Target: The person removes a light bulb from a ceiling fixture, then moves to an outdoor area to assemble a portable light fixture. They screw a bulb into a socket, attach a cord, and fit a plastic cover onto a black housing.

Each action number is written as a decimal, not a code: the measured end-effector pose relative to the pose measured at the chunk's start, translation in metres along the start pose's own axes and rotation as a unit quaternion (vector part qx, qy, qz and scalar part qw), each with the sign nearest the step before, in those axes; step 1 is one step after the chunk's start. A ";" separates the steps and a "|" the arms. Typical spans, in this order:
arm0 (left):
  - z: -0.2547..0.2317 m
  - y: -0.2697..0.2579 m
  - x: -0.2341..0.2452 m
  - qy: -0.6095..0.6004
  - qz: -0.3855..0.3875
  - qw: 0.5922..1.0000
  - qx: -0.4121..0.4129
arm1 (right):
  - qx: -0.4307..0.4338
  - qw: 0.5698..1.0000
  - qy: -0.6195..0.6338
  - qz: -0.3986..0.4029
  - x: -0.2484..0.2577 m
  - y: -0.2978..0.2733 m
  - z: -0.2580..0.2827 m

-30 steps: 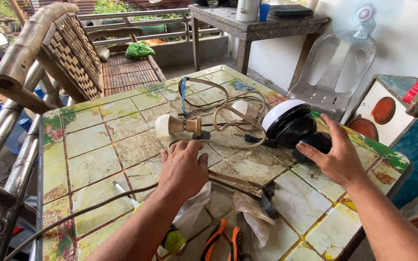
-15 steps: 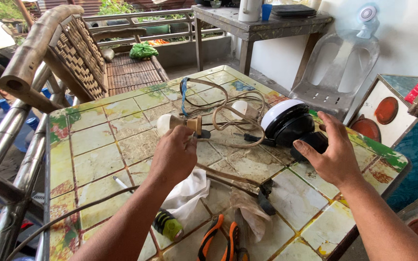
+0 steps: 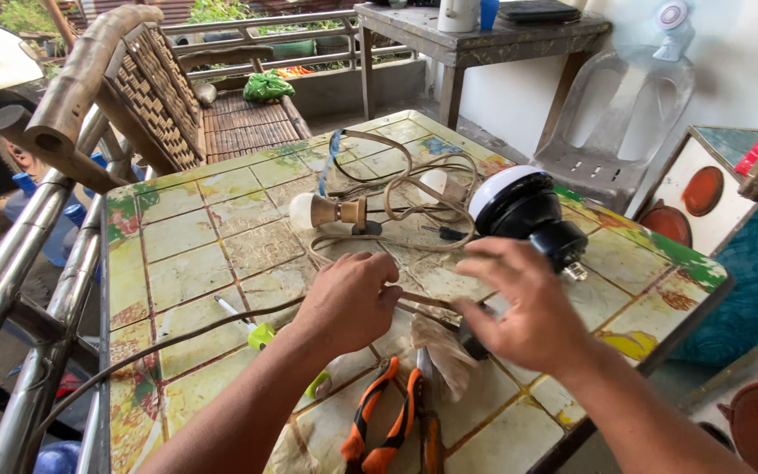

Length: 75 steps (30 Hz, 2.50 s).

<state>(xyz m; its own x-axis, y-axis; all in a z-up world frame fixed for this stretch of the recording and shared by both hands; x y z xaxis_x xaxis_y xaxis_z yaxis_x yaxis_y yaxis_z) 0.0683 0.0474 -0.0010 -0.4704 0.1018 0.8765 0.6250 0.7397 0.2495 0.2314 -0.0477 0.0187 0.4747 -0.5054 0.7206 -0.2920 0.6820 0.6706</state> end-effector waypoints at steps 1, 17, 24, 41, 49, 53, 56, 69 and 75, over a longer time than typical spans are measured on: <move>-0.001 -0.002 -0.002 0.012 0.009 1.000 0.001 | 0.001 0.999 0.029 0.022 -0.005 -0.001 0.008; 0.022 0.003 0.004 -0.009 -0.076 0.997 0.009 | -0.214 0.965 -0.046 0.143 -0.089 0.044 -0.066; 0.049 0.002 -0.002 -0.081 -0.069 0.993 0.047 | -0.384 0.871 -0.095 0.291 -0.119 0.056 -0.091; 0.059 0.001 -0.004 -0.067 -0.047 0.994 0.066 | -0.393 0.829 -0.177 0.357 -0.151 0.072 -0.107; 0.058 0.001 0.004 -0.072 -0.088 0.991 0.066 | -0.246 0.952 -0.091 0.156 -0.127 0.088 -0.074; 0.051 0.001 0.012 -0.059 -0.141 0.988 0.034 | -0.198 0.975 0.079 0.070 -0.110 0.099 -0.042; 0.058 0.005 0.004 -0.142 -0.106 0.982 0.060 | -0.245 0.909 0.320 0.105 -0.122 0.101 -0.029; 0.065 0.007 0.013 -0.148 -0.179 0.971 0.051 | -0.424 0.833 -0.333 0.125 -0.001 0.042 -0.151; 0.053 0.002 0.020 -0.136 -0.207 0.969 0.012 | -0.496 0.813 -0.206 0.227 -0.019 0.006 -0.186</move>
<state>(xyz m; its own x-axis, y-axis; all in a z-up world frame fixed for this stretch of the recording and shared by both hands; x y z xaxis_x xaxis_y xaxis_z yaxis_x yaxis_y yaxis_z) 0.0265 0.0860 -0.0046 -0.8260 -0.0376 0.5625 0.3348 0.7699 0.5432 0.3751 0.0646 -0.0240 0.1270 -0.0775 0.9889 0.5502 0.8350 -0.0052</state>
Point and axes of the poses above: each hand's wrist, its own y-axis towards the middle knuckle, its own x-axis out of the back of the hand, z = x × y, the point moved 9 cm from there along y, towards the middle knuckle, and after that the axes turned 7 degrees about z, right-handed, at the moved point
